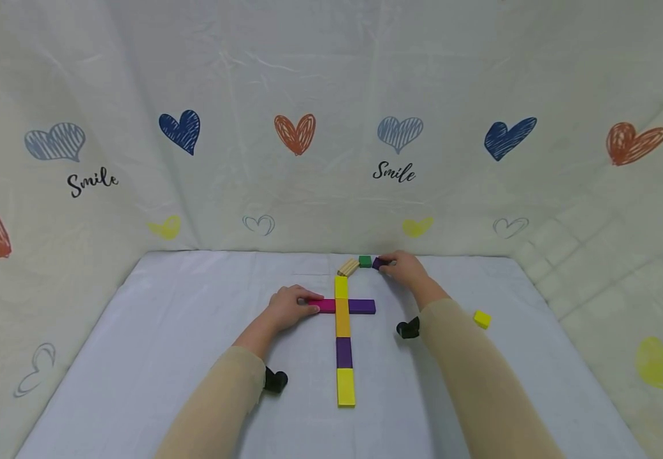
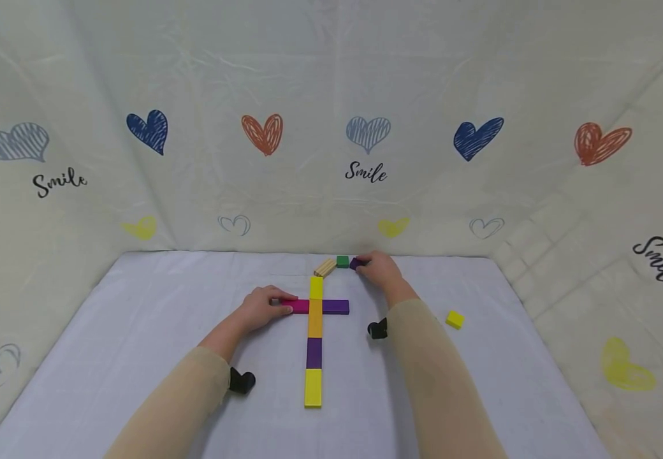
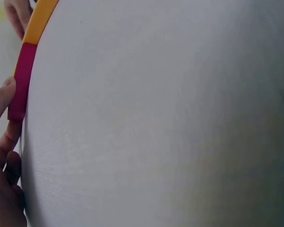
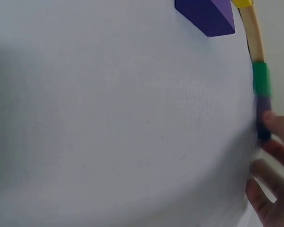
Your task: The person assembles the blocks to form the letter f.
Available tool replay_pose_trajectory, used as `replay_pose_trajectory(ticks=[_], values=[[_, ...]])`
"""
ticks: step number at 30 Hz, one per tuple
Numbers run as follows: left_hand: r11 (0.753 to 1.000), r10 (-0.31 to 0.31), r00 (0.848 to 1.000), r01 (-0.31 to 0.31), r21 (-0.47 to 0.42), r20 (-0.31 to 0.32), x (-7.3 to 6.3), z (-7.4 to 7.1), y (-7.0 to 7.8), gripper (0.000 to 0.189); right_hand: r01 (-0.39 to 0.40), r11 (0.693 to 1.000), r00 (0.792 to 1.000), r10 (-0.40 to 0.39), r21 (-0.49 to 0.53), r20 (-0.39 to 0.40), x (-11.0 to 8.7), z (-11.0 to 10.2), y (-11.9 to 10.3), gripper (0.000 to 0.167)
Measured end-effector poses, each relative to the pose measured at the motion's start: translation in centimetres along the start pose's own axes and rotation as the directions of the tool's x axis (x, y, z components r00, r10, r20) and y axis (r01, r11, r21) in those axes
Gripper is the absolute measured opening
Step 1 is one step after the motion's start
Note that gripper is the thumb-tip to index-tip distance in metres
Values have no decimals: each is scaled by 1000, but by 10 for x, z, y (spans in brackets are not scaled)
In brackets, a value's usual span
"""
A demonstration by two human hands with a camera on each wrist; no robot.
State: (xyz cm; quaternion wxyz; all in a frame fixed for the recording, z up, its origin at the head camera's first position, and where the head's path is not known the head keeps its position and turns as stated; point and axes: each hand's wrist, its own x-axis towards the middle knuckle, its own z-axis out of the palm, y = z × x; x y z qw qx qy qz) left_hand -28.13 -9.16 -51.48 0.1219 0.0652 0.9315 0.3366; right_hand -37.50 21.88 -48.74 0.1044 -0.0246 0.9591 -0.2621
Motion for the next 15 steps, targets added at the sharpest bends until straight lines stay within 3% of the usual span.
replay_pose_trajectory(ticks=[7,15], values=[[1000,-6,1000,6,-2,1,-1,0,2,30,-9,1000,1000,9,6,1,-2,-1,-2,43],[1000,-4,1000,4,6,2,-3,-2,4,29,54,999,998,-54,-8,-34,-6,-3,-1,45]])
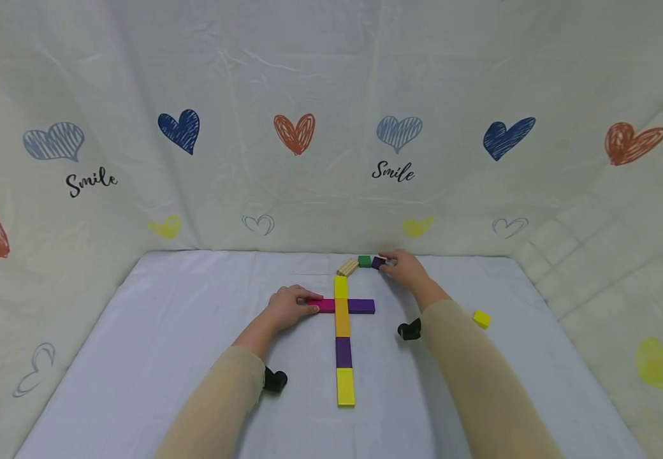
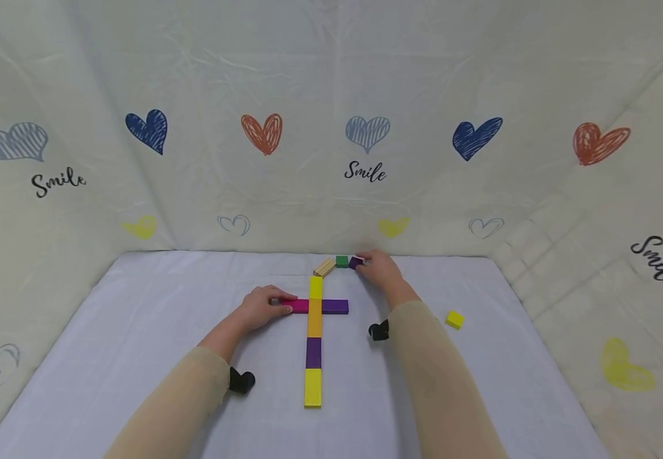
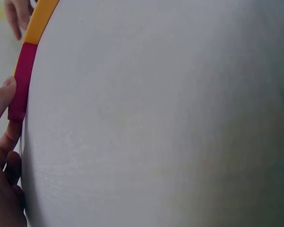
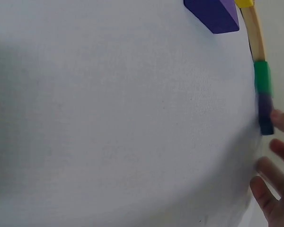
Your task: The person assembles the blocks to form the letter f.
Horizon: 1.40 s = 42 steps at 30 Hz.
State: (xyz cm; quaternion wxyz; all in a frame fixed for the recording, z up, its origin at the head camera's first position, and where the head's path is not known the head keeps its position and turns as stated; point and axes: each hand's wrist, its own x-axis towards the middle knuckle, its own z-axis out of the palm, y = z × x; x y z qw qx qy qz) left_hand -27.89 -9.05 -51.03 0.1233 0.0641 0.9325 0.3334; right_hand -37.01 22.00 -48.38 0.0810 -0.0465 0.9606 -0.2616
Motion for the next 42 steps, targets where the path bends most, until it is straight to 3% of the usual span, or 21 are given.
replay_pose_trajectory(ticks=[10,20,27,42], values=[[1000,0,1000,0,-3,4,-1,0,0,29,31,999,999,-30,18,-39,-8,-11,4,43],[1000,-24,1000,24,-16,-1,1,4,-3,29,110,993,992,-112,-35,-57,-41,-28,9,43],[1000,-22,1000,22,-18,-6,2,4,-4,28,168,980,982,-176,-109,-67,-64,-36,31,41],[1000,10,1000,-10,3,-9,-2,2,0,30,91,986,994,-99,-139,-50,-122,-61,93,41]])
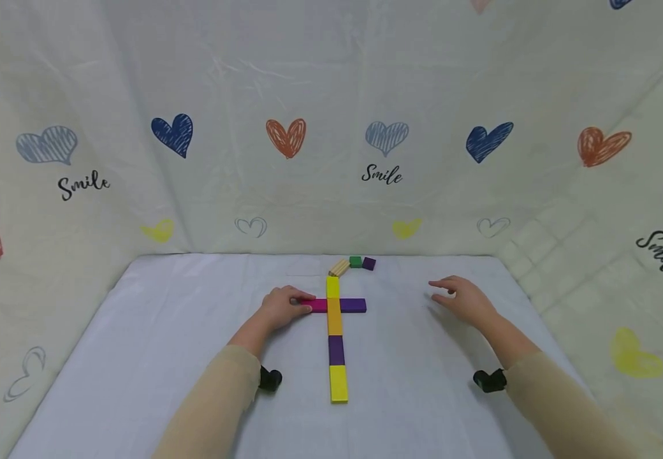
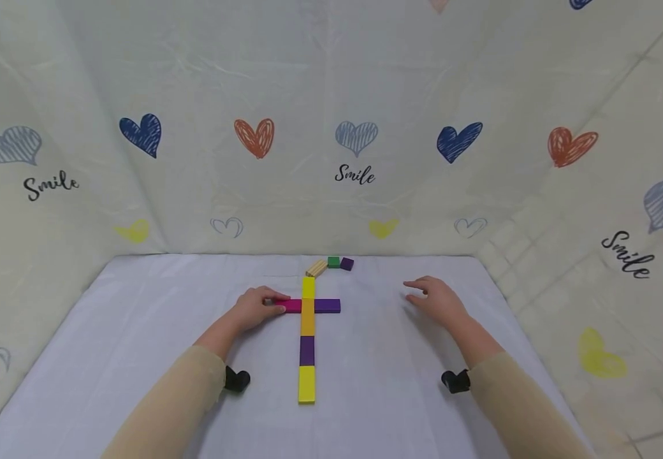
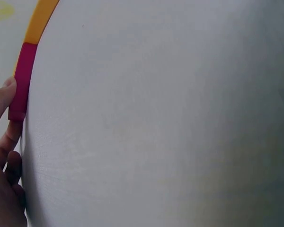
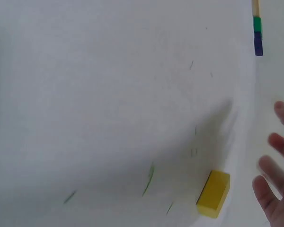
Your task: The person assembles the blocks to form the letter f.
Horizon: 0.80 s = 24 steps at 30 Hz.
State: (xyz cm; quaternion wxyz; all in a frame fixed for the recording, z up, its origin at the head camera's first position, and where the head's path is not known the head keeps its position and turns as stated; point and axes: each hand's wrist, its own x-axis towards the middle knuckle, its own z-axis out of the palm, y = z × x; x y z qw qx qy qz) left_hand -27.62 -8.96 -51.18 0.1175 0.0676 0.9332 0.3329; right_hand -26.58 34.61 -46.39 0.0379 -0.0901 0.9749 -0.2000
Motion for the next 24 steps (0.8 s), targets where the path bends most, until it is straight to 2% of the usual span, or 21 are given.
replay_pose_trajectory(ticks=[5,14,24], values=[[1000,4,1000,-4,-3,-2,1,0,-1,31,-42,999,999,42,-6,8,-18,-6,17,43],[1000,11,1000,-11,3,-2,3,1,-2,31,-72,997,997,72,21,-1,-48,-12,42,47],[1000,3,1000,-3,3,2,0,-1,1,31,-159,983,986,154,92,65,-59,-10,60,52]])
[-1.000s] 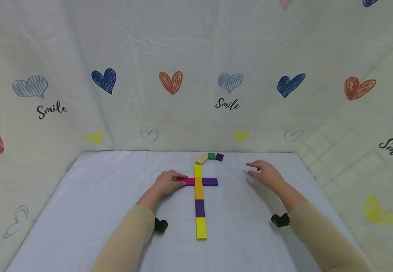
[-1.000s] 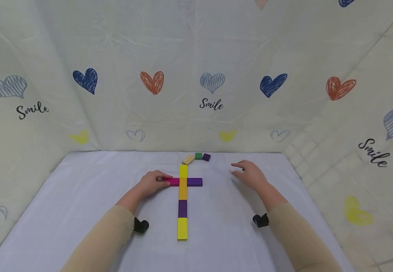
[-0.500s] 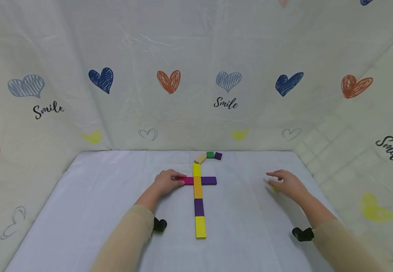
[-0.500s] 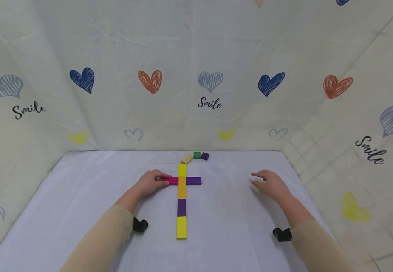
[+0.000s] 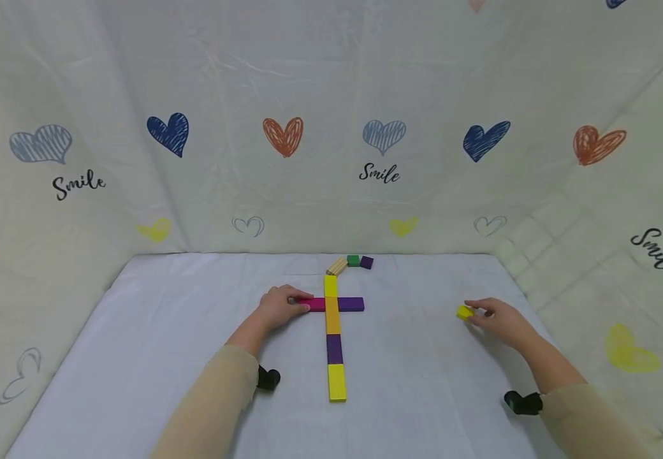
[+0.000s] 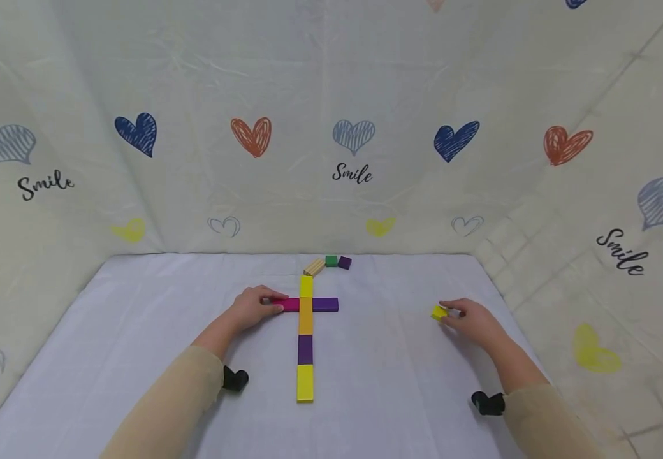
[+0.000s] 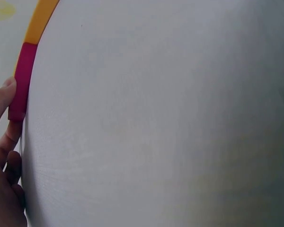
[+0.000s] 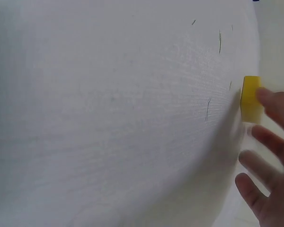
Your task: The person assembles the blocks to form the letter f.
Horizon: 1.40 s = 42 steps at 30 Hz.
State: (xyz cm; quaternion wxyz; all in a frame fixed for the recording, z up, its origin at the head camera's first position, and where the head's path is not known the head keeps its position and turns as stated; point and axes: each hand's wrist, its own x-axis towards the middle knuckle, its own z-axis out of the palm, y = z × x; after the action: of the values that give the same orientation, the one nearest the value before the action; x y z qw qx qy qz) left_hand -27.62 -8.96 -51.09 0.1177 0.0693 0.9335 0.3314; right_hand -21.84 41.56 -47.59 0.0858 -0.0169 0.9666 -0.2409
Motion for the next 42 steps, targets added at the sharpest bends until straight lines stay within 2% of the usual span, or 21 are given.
replay_pose_trajectory(ticks=[14,23,30,42], values=[[1000,4,1000,-4,-18,8,3,2,-2,31,-23,1000,1000,23,-10,6,2,2,2,49],[1000,3,1000,-2,-25,9,3,3,-6,30,-6,999,1000,6,-44,-5,10,6,-5,50],[1000,-5,1000,5,-9,-4,5,2,-7,31,2,999,1000,-3,-33,-19,29,12,-24,50],[1000,-3,1000,2,-22,-4,1,1,-2,30,-29,1000,999,29,-9,-27,57,22,-63,47]])
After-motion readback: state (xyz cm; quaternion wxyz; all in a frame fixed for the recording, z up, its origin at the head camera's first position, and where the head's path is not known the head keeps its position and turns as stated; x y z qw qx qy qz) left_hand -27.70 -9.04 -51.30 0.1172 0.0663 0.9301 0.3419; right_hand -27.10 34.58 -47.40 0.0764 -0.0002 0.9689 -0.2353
